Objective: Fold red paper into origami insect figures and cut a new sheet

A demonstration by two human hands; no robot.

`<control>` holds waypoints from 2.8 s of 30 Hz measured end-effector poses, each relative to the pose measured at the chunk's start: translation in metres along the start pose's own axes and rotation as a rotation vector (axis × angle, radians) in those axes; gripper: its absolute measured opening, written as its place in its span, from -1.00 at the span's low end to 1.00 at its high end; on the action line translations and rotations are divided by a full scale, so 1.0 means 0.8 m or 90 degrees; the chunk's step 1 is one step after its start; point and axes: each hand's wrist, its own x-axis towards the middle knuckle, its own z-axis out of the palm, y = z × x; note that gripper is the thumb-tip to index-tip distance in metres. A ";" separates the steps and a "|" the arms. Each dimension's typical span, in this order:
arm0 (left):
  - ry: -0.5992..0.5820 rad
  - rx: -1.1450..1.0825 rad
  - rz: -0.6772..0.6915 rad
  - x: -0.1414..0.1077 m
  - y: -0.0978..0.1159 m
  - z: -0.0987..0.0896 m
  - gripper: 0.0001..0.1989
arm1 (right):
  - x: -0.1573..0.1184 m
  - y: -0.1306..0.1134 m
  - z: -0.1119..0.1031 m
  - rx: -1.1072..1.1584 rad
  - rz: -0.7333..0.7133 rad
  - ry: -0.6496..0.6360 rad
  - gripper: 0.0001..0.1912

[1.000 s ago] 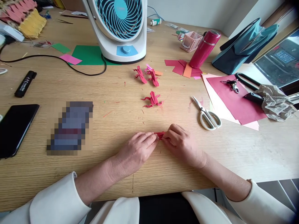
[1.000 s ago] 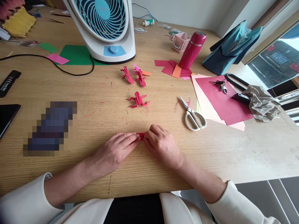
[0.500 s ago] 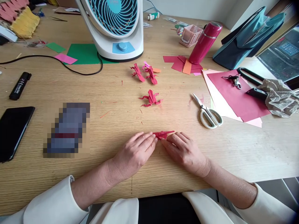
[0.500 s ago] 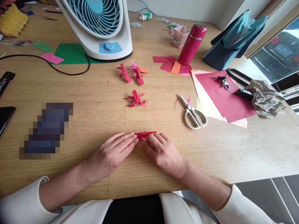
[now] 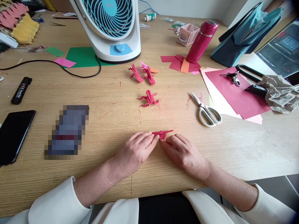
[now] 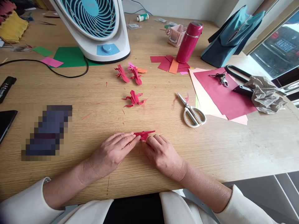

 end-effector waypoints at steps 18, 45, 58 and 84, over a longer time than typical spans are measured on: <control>-0.018 -0.008 0.002 -0.003 -0.001 0.002 -0.60 | -0.008 0.005 -0.006 0.193 0.086 -0.001 -0.84; -0.073 -0.016 -0.018 0.000 0.000 0.003 -0.55 | -0.012 0.010 -0.004 -0.033 -0.026 -0.020 -0.83; -0.097 -0.077 -0.093 0.015 0.002 -0.002 -0.65 | -0.038 0.006 -0.015 -0.033 -0.040 -0.025 -0.78; 0.188 -0.960 -0.524 0.076 -0.036 0.003 -0.63 | 0.082 0.058 -0.021 0.747 0.380 0.054 -0.57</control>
